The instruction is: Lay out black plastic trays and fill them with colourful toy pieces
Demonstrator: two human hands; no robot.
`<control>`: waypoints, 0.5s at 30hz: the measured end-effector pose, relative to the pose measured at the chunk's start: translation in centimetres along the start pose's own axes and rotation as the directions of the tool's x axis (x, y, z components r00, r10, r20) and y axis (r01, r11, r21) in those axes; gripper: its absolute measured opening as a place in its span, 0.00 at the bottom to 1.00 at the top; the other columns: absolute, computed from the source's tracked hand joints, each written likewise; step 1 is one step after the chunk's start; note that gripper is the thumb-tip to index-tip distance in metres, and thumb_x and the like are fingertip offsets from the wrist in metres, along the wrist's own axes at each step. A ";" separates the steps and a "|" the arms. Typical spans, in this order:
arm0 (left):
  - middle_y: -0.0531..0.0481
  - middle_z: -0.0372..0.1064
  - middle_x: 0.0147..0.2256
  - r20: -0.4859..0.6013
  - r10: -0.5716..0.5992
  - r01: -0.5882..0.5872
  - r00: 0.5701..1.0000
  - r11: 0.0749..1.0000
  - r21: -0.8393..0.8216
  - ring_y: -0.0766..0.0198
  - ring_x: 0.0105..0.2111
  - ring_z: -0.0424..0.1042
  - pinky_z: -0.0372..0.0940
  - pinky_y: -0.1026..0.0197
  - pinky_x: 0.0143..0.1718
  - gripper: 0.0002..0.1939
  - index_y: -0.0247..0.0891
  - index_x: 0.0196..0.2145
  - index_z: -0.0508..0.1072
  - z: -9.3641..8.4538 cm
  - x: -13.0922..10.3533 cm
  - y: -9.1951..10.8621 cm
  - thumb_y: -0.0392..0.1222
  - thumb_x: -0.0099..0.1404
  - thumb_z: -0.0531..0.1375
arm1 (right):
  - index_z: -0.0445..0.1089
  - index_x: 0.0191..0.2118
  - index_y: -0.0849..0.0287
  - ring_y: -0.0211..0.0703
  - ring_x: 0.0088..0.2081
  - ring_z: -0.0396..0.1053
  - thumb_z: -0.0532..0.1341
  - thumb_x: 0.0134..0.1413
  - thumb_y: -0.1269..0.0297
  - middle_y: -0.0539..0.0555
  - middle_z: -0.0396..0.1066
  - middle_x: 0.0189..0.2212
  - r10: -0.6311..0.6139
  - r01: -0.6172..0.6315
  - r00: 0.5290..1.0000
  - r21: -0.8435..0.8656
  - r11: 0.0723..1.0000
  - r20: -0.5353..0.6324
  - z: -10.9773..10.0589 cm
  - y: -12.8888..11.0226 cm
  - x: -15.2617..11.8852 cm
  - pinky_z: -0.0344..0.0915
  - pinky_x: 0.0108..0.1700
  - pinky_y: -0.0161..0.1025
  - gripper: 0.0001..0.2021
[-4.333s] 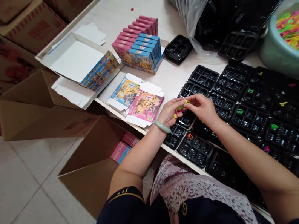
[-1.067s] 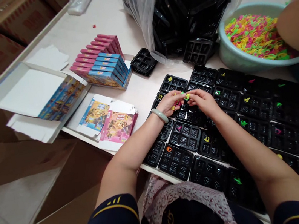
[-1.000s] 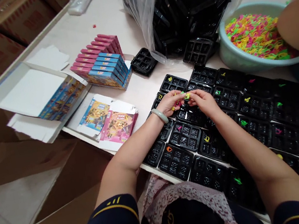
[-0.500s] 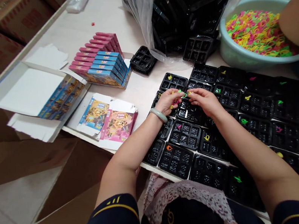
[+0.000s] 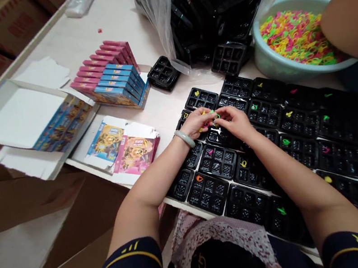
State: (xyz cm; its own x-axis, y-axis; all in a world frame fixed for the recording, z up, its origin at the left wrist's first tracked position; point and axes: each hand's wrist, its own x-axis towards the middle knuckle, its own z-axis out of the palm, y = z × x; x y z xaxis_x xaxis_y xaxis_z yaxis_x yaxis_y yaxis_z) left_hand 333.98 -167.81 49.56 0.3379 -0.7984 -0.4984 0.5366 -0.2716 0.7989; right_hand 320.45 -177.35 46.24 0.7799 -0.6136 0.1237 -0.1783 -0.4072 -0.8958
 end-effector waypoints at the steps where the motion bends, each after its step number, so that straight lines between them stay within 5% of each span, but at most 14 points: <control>1: 0.55 0.64 0.21 0.006 0.000 0.000 1.000 1.000 -0.018 0.76 0.17 0.62 0.41 0.74 0.13 0.09 0.34 0.29 0.65 0.3 0.3 0.0 0.31 0.59 0.64 | 0.73 0.41 0.56 0.42 0.33 0.69 0.63 0.51 0.54 0.53 0.73 0.36 0.014 -0.014 1.000 0.014 1.000 -0.012 -0.1 0.0 0.2 0.67 0.36 0.41 0.14; 5: 0.52 0.68 0.26 -0.030 0.030 -0.034 0.999 0.993 -0.117 0.77 0.17 0.64 0.43 0.74 0.11 0.07 0.33 0.29 0.66 0.8 1.5 0.4 0.35 0.63 0.62 | 0.73 0.42 0.56 0.44 0.35 0.69 0.61 0.54 0.55 0.54 0.73 0.37 0.001 -0.005 0.996 -0.046 0.999 -0.090 -1.0 1.3 2.1 0.67 0.41 0.45 0.13; 10: 0.51 0.68 0.26 -0.001 0.020 -0.019 1.000 0.994 -0.105 0.77 0.17 0.64 0.44 0.75 0.11 0.06 0.32 0.33 0.69 0.4 2.2 1.0 0.38 0.65 0.61 | 0.76 0.41 0.56 0.56 0.46 0.66 0.64 0.51 0.63 0.60 0.71 0.41 -0.041 -0.002 0.993 -0.375 0.927 -0.108 -2.6 3.4 5.7 0.61 0.53 0.58 0.11; 15: 0.52 0.66 0.24 0.002 0.011 -0.011 1.000 1.000 -0.020 0.77 0.17 0.63 0.44 0.75 0.11 0.08 0.32 0.29 0.69 0.4 2.4 1.2 0.37 0.63 0.62 | 0.76 0.44 0.55 0.48 0.41 0.69 0.64 0.51 0.59 0.57 0.71 0.40 -0.077 0.072 0.997 -0.182 0.981 -0.016 -2.4 1.9 5.5 0.67 0.48 0.50 0.14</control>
State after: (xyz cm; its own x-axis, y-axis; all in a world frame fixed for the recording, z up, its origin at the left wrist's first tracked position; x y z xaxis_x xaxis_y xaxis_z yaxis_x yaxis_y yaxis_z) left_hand 335.07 -170.26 49.44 0.3422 -0.8027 -0.4884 0.5483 -0.2515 0.7975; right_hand 322.96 -183.16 46.23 0.7816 -0.5913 0.1987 -0.2276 -0.5669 -0.7918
